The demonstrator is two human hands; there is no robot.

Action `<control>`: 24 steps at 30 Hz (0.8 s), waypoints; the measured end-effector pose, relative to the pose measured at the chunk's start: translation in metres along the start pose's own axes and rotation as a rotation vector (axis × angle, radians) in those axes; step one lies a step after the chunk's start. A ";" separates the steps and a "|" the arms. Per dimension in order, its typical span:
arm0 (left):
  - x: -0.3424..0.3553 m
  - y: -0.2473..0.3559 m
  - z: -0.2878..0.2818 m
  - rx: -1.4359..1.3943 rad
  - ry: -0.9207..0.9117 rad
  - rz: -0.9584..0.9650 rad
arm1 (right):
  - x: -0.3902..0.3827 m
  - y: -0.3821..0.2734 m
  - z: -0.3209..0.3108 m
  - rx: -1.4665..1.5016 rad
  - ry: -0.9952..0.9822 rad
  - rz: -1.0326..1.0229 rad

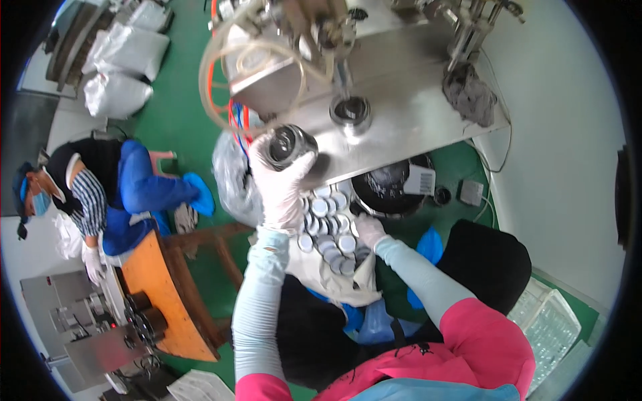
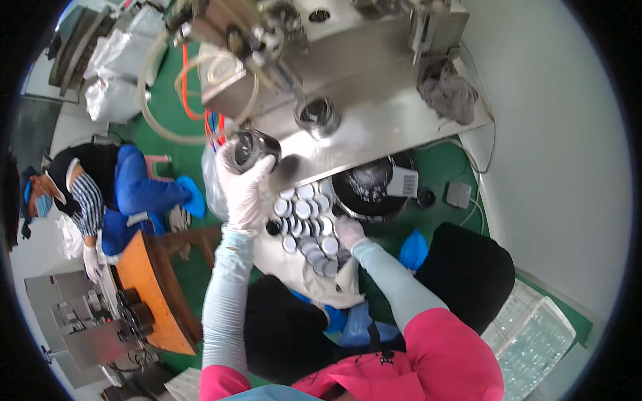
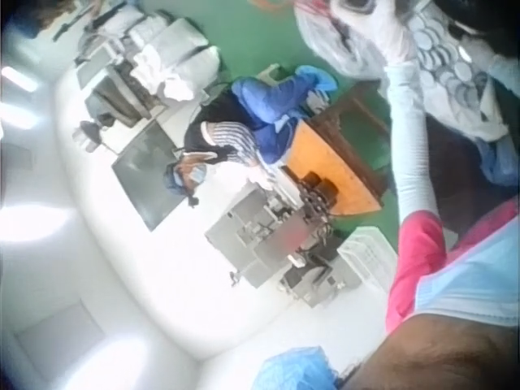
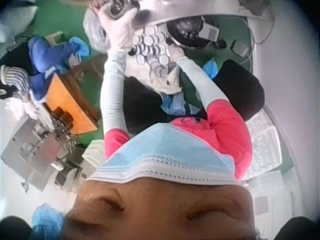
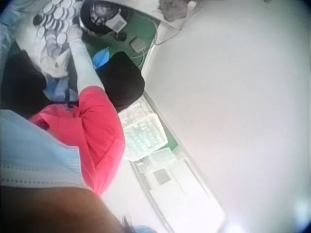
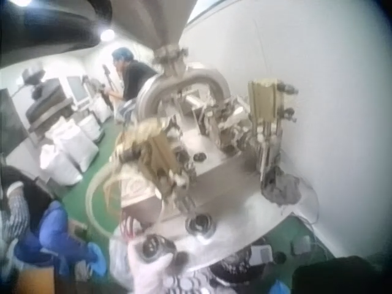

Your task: Operating a vacuum sealing machine to seal glass jars and then applying lids manually.

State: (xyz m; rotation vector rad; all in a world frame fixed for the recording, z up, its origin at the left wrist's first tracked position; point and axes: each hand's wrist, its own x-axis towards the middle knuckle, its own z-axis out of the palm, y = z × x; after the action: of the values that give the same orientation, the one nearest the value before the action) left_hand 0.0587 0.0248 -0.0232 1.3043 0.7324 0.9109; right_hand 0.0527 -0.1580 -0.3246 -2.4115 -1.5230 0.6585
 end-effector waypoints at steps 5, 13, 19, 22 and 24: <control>-0.061 0.072 -0.023 0.056 -0.036 -0.131 | -0.026 0.003 -0.034 0.335 0.191 0.074; -0.106 0.059 -0.070 0.243 -0.040 -0.058 | -0.051 0.000 -0.055 0.481 0.129 0.282; -0.103 0.060 -0.064 0.167 -0.088 -0.094 | -0.001 -0.019 -0.038 -0.127 -0.088 -0.120; -0.104 0.057 -0.065 0.267 -0.122 -0.066 | 0.017 0.001 -0.007 -0.399 -0.143 -0.362; -0.107 0.051 -0.068 0.203 -0.119 -0.091 | 0.021 0.001 0.000 -0.447 -0.208 -0.291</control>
State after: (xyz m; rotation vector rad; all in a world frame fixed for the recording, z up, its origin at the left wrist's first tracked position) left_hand -0.0585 -0.0353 0.0124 1.4780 0.7996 0.6927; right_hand 0.0605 -0.1399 -0.3304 -2.3895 -2.2625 0.5681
